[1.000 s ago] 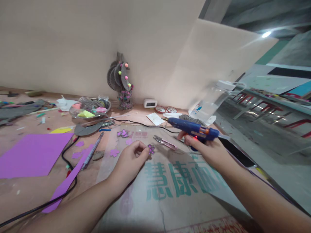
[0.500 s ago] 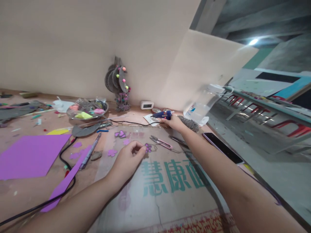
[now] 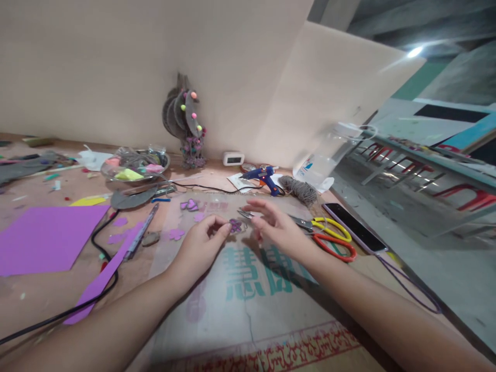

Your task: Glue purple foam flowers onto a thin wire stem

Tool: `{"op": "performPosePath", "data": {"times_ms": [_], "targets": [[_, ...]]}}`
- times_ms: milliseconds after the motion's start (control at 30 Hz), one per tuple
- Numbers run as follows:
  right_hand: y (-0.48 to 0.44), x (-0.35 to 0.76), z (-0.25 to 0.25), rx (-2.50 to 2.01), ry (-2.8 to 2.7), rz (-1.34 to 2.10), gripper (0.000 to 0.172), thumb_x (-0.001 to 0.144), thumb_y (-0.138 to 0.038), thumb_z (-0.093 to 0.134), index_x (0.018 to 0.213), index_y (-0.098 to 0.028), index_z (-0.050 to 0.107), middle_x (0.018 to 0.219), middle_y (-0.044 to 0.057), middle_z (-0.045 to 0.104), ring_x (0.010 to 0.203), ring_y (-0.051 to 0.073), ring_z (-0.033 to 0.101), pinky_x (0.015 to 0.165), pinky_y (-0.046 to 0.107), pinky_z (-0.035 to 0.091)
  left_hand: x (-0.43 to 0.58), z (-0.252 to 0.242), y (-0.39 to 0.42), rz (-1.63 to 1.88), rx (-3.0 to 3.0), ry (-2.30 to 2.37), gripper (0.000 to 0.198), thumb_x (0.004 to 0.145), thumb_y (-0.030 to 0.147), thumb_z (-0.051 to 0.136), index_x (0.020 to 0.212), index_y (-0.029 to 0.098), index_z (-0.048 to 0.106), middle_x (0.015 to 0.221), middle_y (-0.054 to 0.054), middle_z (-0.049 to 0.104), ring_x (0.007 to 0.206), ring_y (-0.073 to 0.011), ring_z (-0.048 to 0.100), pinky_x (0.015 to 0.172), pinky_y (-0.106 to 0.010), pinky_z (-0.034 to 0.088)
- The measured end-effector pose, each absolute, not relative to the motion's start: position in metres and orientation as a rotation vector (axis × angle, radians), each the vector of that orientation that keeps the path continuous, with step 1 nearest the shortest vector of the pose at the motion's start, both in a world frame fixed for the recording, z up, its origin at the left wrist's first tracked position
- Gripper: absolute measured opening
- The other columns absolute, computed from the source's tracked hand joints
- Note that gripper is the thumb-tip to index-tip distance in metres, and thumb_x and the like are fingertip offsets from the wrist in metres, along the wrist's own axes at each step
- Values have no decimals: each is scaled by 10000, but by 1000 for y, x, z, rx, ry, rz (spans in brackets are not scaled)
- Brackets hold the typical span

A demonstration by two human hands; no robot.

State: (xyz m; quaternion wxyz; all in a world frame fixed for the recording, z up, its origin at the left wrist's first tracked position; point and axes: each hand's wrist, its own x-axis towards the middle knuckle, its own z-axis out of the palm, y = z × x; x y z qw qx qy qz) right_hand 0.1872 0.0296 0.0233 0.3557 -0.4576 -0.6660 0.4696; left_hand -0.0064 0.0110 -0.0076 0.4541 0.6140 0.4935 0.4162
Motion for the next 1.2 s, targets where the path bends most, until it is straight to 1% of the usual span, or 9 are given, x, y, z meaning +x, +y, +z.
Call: {"op": "performPosePath", "data": {"times_ms": [67,100,133,200,267,367,567,800,1200], "targets": [[23,179,19,-1141,-1626,1458,435,831,-385,549,1228,-264,421,1194,92,556,530,80,535,492,272,478,-7,-7,10,1024,1533,1219,205,856,366,514,798,181,581,717,10,601,665,-146,537,638,-265,396],[22,177,17,-1145,-1601,1501,449,824,-382,560,1232,-252,423,1115,79,578,534,82,536,491,265,473,-7,-7,10,1018,1536,1223,203,857,363,512,799,182,582,722,9,605,666,-146,538,636,-265,395],[21,176,16,-1159,-1591,1499,443,819,-369,570,1220,-232,439,996,53,595,541,87,534,494,257,463,-7,-6,10,1012,1536,1230,201,856,360,511,798,182,584,723,9,609,663,-146,540,634,-264,394],[21,176,14,-1206,-1604,1385,366,818,-322,576,1151,-193,497,771,-10,557,544,90,508,504,239,433,-6,-4,9,994,1538,1251,195,852,352,516,794,183,592,725,9,617,663,-147,545,631,-263,393],[20,176,15,-1249,-1640,1208,250,820,-275,570,1047,-173,550,671,-40,512,537,85,477,511,227,402,-4,-3,8,985,1550,1274,184,844,338,523,788,182,603,727,9,624,671,-149,549,632,-261,394],[13,174,16,-1249,-1676,1074,167,839,-249,541,986,-172,563,653,-40,525,547,87,489,531,228,401,-3,-2,8,1000,1568,1287,174,842,318,525,782,181,613,731,9,629,688,-150,552,639,-257,396],[1,169,12,-1135,-1669,1220,257,881,-255,501,1135,-217,492,599,-63,519,542,96,523,527,218,425,-3,-6,9,1017,1564,1273,165,843,316,531,780,186,609,721,19,616,681,-138,547,635,-249,397],[0,168,8,-1209,-1811,1068,149,890,-264,485,1028,-208,479,603,-54,537,550,102,543,548,224,439,-4,-8,10,1022,1534,1247,198,845,352,532,786,182,616,719,10,623,684,-147,557,633,-258,408],[1,169,9,-1242,-2005,936,183,904,-236,453,1080,-198,481,671,-15,589,651,140,622,631,260,468,-5,-7,9,1014,1543,1223,193,848,345,526,795,180,611,743,2,637,711,-157,576,657,-266,422]]}}
